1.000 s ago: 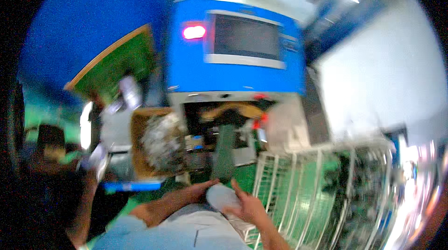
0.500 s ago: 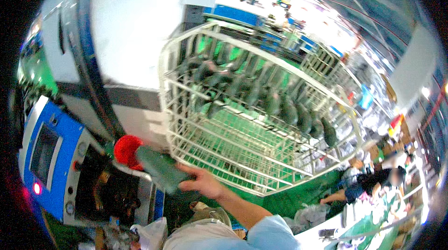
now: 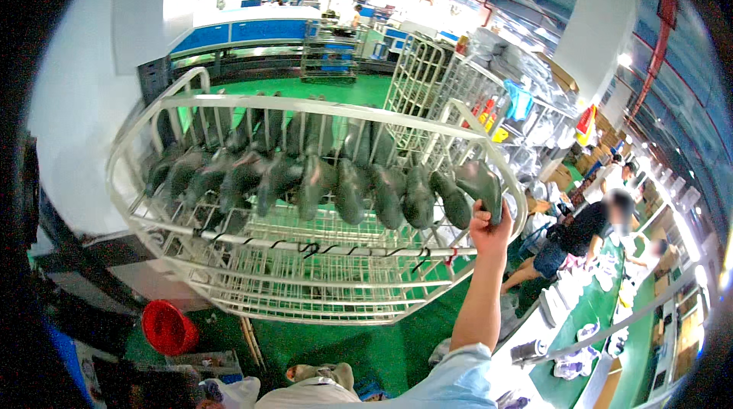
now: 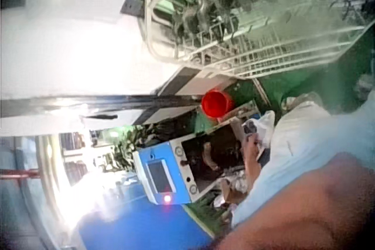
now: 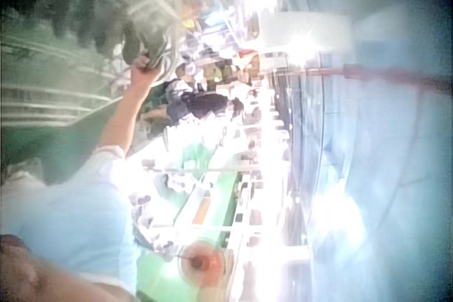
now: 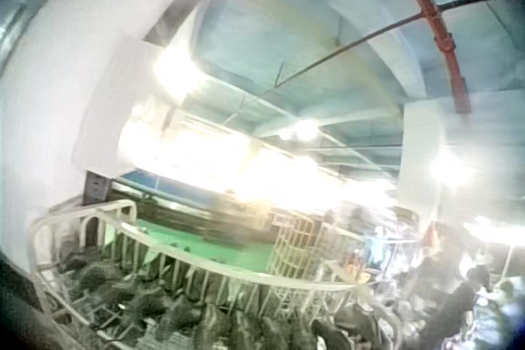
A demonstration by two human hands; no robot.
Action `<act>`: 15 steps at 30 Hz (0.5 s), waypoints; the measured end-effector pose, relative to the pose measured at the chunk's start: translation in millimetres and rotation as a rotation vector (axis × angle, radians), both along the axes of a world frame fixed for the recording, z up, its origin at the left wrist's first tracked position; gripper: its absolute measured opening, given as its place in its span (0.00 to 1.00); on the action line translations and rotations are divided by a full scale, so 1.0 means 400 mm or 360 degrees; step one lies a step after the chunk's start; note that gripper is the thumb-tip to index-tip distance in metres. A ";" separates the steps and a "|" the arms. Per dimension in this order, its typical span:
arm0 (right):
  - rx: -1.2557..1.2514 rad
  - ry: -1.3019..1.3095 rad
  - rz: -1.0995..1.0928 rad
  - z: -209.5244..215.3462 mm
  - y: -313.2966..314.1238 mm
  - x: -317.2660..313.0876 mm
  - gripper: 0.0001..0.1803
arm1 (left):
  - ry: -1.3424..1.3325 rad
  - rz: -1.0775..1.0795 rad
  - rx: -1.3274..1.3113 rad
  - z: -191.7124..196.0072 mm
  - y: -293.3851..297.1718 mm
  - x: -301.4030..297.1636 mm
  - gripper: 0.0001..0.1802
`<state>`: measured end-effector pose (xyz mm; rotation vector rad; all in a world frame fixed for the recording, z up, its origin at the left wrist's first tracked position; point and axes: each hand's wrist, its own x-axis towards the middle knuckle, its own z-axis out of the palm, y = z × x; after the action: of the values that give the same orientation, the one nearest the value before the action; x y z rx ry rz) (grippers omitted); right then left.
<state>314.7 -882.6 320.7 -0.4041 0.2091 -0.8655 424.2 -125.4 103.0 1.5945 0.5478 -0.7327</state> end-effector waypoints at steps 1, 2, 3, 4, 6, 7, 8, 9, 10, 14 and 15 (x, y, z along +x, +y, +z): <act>0.0137 0.0001 0.0086 -0.011 -0.063 0.000 0.25 | -0.0098 -0.0080 0.0061 0.011 -0.029 0.025 0.17; 0.0227 0.0197 0.0028 -0.032 -0.119 -0.013 0.23 | -0.0194 -0.0162 0.0122 0.024 -0.057 0.051 0.15; 0.0311 0.0390 -0.0029 -0.046 -0.177 -0.026 0.22 | -0.0293 -0.0241 0.0173 0.029 -0.084 0.074 0.13; 0.0264 0.0460 -0.0164 -0.073 -0.168 -0.007 0.24 | -0.0300 -0.0218 0.0233 0.033 -0.098 0.093 0.14; 0.0293 0.0622 -0.0415 -0.082 -0.110 0.012 0.26 | -0.0332 -0.0267 0.0321 0.007 -0.101 0.104 0.14; 0.0357 0.0698 -0.0521 -0.056 -0.064 0.029 0.27 | -0.0345 -0.0293 0.0352 -0.012 -0.104 0.105 0.14; 0.0176 0.0788 -0.0755 -0.032 -0.001 0.053 0.27 | -0.0343 -0.0317 0.0386 -0.014 -0.108 0.097 0.14; 0.0012 0.0896 -0.0986 -0.033 0.059 0.074 0.29 | -0.0344 -0.0325 0.0442 -0.011 -0.123 0.093 0.14; -0.0444 0.1209 -0.1341 -0.035 0.096 0.079 0.33 | -0.0333 -0.0344 0.0466 -0.004 -0.142 0.089 0.14; -0.2094 0.2270 -0.0748 -0.012 0.156 0.159 0.47 | -0.0379 -0.0288 0.0572 0.016 -0.173 0.061 0.14; -0.2285 0.2365 -0.0477 -0.024 0.127 0.179 0.51 | -0.0383 -0.0300 0.0600 0.018 -0.183 0.051 0.15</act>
<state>386.4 -831.6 311.0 -2.3999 1.0275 -0.7179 444.7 -198.4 110.4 2.0747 0.3755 -0.5854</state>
